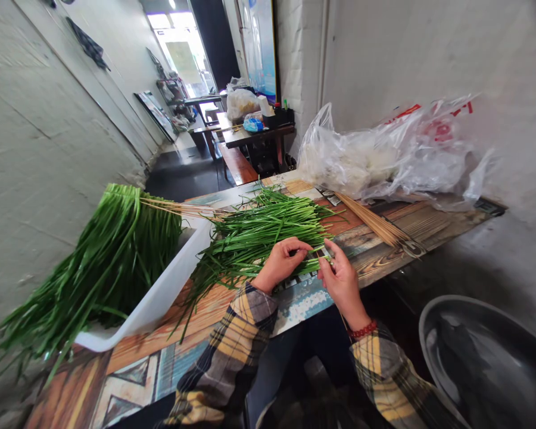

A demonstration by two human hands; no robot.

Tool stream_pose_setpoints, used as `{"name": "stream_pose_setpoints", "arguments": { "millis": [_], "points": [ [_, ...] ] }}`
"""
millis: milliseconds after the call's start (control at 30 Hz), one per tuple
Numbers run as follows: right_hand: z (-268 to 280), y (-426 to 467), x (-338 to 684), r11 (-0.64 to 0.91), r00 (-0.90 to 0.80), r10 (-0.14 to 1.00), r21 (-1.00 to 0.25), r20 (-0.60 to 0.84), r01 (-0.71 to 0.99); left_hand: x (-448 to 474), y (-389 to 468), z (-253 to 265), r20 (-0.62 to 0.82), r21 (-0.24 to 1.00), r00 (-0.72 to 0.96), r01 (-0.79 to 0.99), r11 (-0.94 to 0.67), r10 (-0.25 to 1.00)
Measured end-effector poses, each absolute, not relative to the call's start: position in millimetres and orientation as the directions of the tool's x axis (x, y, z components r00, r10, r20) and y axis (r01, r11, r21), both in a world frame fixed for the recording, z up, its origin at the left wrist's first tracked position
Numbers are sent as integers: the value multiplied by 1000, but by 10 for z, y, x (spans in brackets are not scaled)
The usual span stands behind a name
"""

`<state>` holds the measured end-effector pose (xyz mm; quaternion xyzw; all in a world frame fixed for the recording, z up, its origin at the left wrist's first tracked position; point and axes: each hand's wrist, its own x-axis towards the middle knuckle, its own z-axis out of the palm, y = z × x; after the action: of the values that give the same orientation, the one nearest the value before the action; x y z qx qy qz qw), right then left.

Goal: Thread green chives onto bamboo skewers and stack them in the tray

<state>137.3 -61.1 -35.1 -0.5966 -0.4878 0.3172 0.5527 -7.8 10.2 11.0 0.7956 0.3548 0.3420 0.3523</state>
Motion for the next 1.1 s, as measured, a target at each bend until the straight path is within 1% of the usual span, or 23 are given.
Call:
{"name": "stream_pose_setpoints", "arguments": {
  "millis": [233,433,700,967,1033,1100],
  "points": [
    [-317,-641,1364,106,306,936,-967,175,230,-77,98,108,310,786,523,329,-523,794],
    [-343,-628,1353,149,319,926,-971,203,185,-72,101,81,311,792,532,314,-524,788],
    [-378,-613,1356,138,331,924,-973,193,183,-65,107,54,315,800,548,287,-527,775],
    [-443,-588,1376,116,354,918,-973,181,200,-54,82,49,306,776,624,273,-568,719],
    [-436,-591,1372,116,355,917,-973,181,198,-66,101,56,314,772,601,289,-566,735],
    [-421,-599,1365,115,364,914,-976,177,186,-82,143,50,335,772,531,319,-550,778]
  ]
}}
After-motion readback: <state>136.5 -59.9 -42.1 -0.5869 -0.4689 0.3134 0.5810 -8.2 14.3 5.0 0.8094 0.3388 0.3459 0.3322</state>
